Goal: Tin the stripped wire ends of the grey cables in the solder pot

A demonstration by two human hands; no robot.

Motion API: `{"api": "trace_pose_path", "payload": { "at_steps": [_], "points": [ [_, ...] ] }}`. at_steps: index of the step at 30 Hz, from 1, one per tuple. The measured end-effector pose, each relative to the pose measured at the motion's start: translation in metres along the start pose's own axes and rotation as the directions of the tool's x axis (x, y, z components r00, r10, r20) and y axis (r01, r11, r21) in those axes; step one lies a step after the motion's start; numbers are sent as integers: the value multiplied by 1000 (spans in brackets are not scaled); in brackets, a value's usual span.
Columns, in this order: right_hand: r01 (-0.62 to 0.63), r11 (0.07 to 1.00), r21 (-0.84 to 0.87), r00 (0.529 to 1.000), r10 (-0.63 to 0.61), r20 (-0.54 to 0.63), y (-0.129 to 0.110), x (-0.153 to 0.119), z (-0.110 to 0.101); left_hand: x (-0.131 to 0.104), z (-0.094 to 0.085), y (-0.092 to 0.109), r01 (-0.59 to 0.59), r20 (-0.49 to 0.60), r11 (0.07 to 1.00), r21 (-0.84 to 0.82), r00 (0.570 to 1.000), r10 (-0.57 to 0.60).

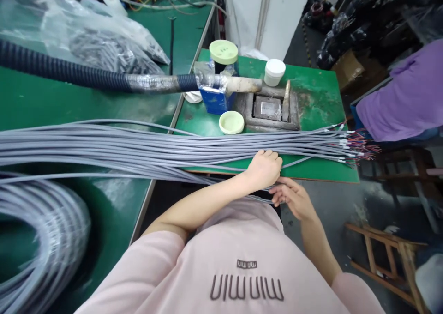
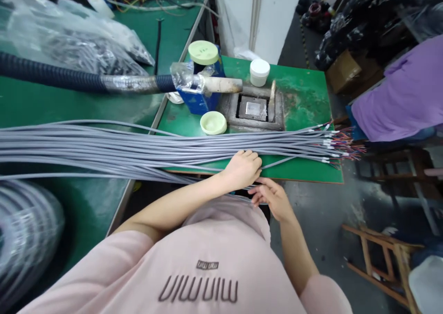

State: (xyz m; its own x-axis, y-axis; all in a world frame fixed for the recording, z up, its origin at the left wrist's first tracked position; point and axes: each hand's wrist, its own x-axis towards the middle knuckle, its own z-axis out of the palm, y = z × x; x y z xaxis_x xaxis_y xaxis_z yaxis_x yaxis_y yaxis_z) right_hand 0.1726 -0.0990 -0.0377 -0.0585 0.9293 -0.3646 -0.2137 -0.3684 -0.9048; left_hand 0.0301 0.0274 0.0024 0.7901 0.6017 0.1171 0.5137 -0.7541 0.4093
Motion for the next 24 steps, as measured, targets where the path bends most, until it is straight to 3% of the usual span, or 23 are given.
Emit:
{"api": "trace_pose_path", "payload": {
  "at_steps": [3, 5, 7, 9, 11, 12, 13, 14, 17, 19, 21, 24],
  "points": [
    [117, 982, 145, 984, -95, -150, -14, 13, -5, 2, -16, -4, -3, 79, 953, -303, 996, 29],
    [258, 949, 179, 931, -196, -307, -28, 18, -14, 1, -25, -8, -23, 110, 879, -476, 990, 86],
    [420, 893, 159, 822, -301, -483, -44, 18, -26, 1, -26, -12, -49, 58, 823, -566, 993, 98],
    [571, 818, 70, 670, -415, -615, -59, 13, -35, 1, -20, -14, -42, -20, 799, -599, 999, 38],
    [656, 751, -75, 529, -529, -664, -72, 6, -38, 1, -12, -16, -35, -70, 793, -608, 997, -10],
    [663, 735, -142, 496, -573, -652, -76, 1, -38, 2, -9, -17, -50, -82, 788, -613, 997, -1],
    [645, 739, -194, 507, -604, -615, -78, -4, -35, 1, -6, -18, -72, -85, 776, -626, 996, 24],
    [606, 760, -235, 553, -615, -562, -79, -9, -32, 1, -5, -18, -91, -84, 751, -654, 995, 48],
    [381, 852, -358, 810, -494, -315, -75, -20, -17, -4, -6, -17, -52, -52, 564, -824, 999, 17],
    [245, 851, -465, 927, -346, -146, -68, -21, -6, -9, -10, -14, 28, 9, 354, -935, 998, -54],
    [192, 816, -545, 973, -231, -4, -61, -17, 4, -15, -12, -11, 100, 85, 133, -986, 990, -113],
    [188, 773, -606, 982, -148, 116, -54, -9, 15, -22, -10, -8, 143, 165, -117, -983, 963, -211]
  ]
}}
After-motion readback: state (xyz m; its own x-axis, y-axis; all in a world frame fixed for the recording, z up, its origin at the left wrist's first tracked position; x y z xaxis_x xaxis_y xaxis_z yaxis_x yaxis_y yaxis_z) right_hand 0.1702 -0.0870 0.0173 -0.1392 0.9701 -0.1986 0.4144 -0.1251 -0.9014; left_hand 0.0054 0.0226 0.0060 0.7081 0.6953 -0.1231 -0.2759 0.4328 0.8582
